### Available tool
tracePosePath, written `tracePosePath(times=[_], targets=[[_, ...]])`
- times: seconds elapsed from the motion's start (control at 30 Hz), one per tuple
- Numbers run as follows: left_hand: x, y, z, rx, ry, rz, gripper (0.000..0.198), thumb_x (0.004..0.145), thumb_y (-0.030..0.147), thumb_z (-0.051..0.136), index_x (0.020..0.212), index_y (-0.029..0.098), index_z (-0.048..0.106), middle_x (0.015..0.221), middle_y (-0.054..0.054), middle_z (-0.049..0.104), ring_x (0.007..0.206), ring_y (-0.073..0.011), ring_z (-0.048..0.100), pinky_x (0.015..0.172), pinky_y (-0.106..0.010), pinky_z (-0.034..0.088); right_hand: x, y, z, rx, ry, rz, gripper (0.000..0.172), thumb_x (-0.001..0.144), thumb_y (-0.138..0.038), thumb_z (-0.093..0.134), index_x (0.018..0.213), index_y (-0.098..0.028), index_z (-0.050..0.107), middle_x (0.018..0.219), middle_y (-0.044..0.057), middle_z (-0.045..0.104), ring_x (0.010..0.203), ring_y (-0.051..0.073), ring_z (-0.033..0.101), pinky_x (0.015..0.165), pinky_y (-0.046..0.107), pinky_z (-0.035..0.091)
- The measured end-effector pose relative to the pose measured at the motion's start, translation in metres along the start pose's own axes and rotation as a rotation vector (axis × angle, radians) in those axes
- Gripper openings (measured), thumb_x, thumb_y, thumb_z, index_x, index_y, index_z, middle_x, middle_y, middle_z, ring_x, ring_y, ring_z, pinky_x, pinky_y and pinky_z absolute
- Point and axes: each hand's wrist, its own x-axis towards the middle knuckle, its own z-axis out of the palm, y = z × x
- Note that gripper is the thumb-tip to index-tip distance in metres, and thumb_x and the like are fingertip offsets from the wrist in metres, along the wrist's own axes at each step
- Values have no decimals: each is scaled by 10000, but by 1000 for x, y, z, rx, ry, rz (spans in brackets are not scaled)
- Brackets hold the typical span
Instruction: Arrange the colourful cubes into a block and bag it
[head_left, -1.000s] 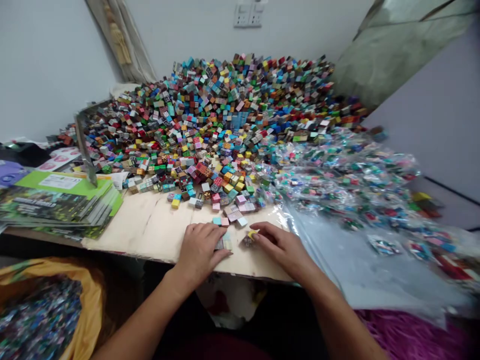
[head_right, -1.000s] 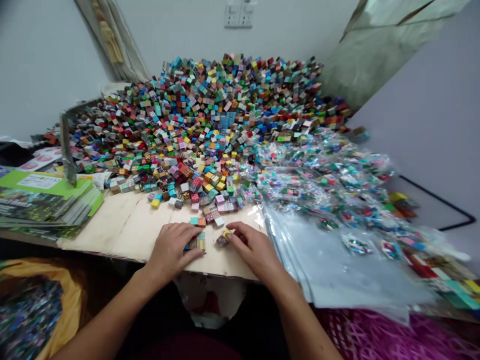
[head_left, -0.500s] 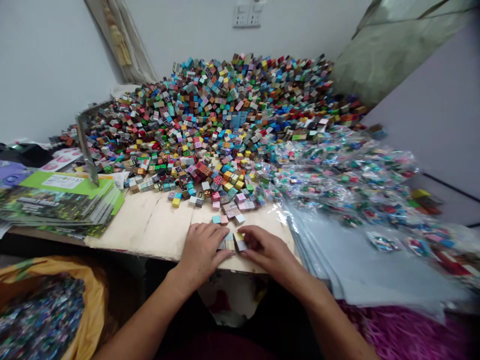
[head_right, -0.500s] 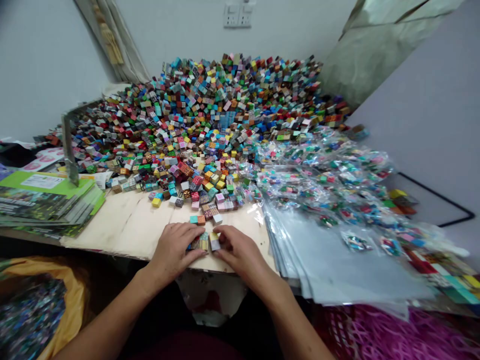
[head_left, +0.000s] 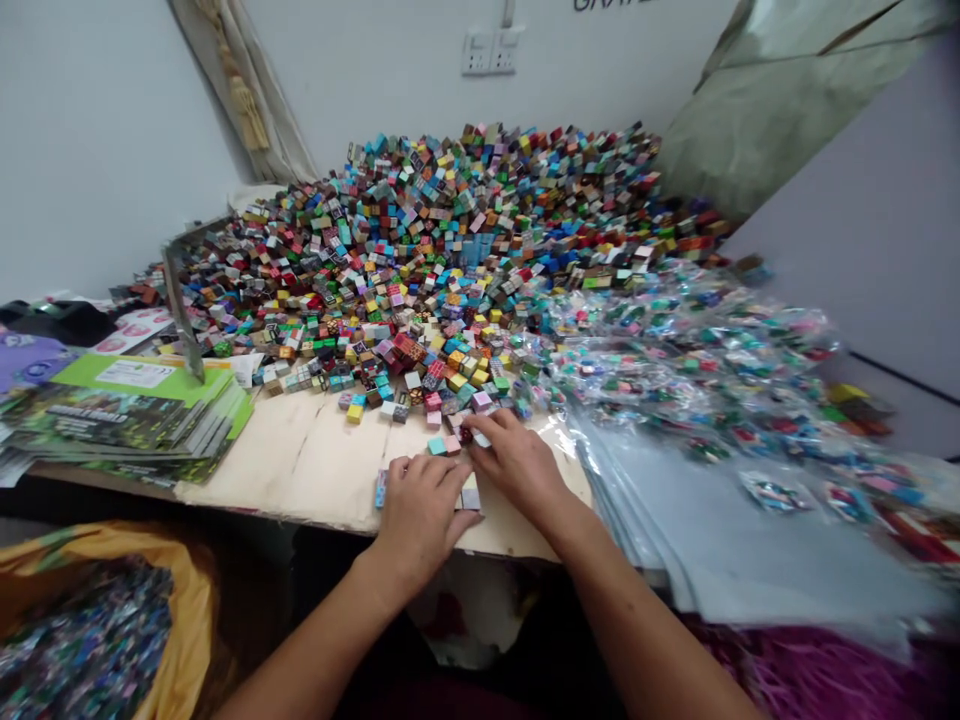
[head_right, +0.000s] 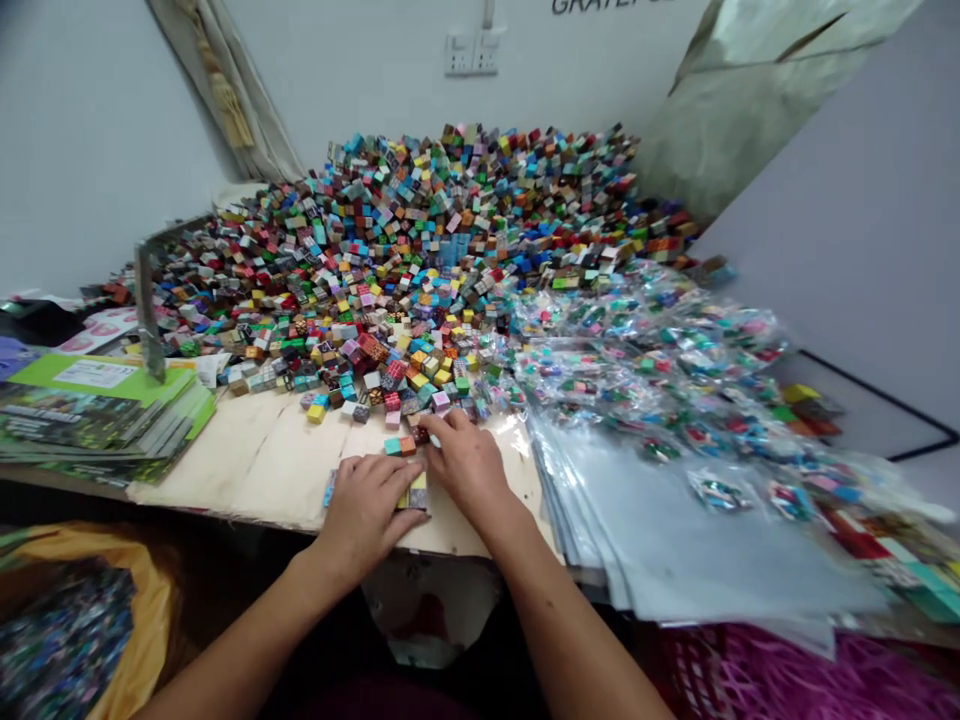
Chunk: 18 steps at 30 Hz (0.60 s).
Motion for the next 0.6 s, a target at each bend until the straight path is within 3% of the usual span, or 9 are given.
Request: tracePosePath(times=[0.1, 0.23, 0.37, 0.5, 0.6], targets=[[-2, -8, -3, -19, -2, -13, 479, 761, 373, 706, 1181, 217, 537, 1154, -54, 624, 1041, -255, 535, 864, -435, 370, -12, 10, -3, 72, -5, 16, 297, 815, -119, 528, 1081, -221, 611, 985, 46, 567, 813, 185, 587, 678, 256, 431], [-5, -16, -6, -34, 6, -22, 478, 773, 370, 694, 1199, 219, 538, 1140, -58, 625, 1024, -247, 542, 875, -425, 378, -41, 15, -4, 287, -6, 47, 237, 805, -201, 547, 1040, -212, 570, 952, 37, 586, 736, 163, 588, 675, 265, 456], [-6, -18, -4, -36, 8, -15, 488, 778, 369, 686, 1218, 225, 531, 1149, -68, 619, 1030, -254, 542, 875, -429, 385, -60, 4, -2, 533, -68, -23, 384, 798, -246, 557, 1177, -208, 509, 1046, 63, 597, 847, 173, 599, 755, 274, 482], [-7, -17, -5, -43, 24, -4, 488, 777, 384, 684, 1214, 229, 533, 1137, -65, 623, 1030, -253, 544, 874, -433, 388, -50, 1, -8, 577, -129, -43, 313, 841, -234, 504, 1150, -209, 544, 951, 46, 632, 792, 165, 605, 724, 267, 483], [-7, -13, -6, -41, 49, 8, 511, 771, 427, 680, 1221, 240, 525, 1163, -73, 614, 1050, -261, 531, 882, -443, 379, -27, 1, -17, 433, 6, -65, 223, 872, -215, 483, 1047, -211, 621, 906, 47, 627, 773, 168, 592, 711, 270, 468]])
